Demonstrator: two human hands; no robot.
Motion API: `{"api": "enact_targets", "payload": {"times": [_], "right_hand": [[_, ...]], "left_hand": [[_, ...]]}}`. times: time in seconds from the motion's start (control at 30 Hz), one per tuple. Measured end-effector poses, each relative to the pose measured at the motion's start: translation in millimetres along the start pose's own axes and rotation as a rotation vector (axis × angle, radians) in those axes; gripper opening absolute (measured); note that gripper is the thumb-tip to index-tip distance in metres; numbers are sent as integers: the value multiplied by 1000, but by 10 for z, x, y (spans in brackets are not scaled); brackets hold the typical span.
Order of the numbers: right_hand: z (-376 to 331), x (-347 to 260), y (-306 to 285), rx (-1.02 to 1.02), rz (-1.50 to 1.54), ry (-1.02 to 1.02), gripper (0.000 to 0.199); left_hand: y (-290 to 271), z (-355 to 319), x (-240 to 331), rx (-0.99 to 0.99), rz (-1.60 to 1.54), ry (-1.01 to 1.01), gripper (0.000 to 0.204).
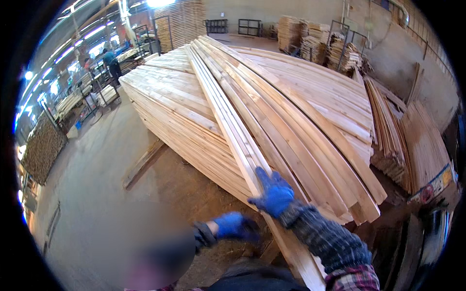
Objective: The person picks up individual wood planks from a large stack and feeds them into a processing machine one at a time.
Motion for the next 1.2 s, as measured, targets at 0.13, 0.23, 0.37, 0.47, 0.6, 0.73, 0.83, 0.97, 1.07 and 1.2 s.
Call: {"api": "enact_targets", "payload": {"times": [0.13, 0.23, 0.37, 0.47, 0.6, 0.73, 0.83, 0.97, 1.07, 1.2], "right_hand": [[-1113, 233, 305, 203, -116, -35, 90], [-1906, 419, 387, 183, 19, -33, 81], [-3080, 709, 697, 154, 34, 81, 70], [-3826, 942, 918, 166, -70, 235, 73], [-4440, 1285, 1281, 199, -136, 394, 75], [-4488, 1481, 1173, 261, -105, 380, 67], [-4677, 1729, 1119, 264, -210, 525, 71], [-4931, 2196, 1152, 353, -276, 528, 66], [-4954, 2496, 1075, 318, -366, 531, 67], [-5274, 3566, 1115, 310, -392, 579, 91]], "left_hand": [[-1575, -583, 53, 812, 625, -147, 52], [-2369, -242, -55, 671, 1193, -261, 80], [-2993, 268, -414, 424, 1432, -366, 87], [-3126, 464, -609, 138, 1401, -149, 111], [-3126, 650, -424, 115, 1469, 14, 102], [-3069, 593, -563, 240, 1417, 10, 93], [-2699, 367, -323, 174, 1455, -98, 95], [-2157, -71, -173, 248, 1370, -15, 95], [-1730, -251, -314, 197, 1280, -140, 103], [-973, -76, -47, 214, 1193, -178, 107]]}}
Point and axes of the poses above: each hand's wrist, its own z-axis towards the middle knuckle, its own y-axis out of the palm, x = y × z, the point moved 8 cm from there along z, towards the middle knuckle, and after that the axes turned 15 degrees about -x, right-handed, at the moved point
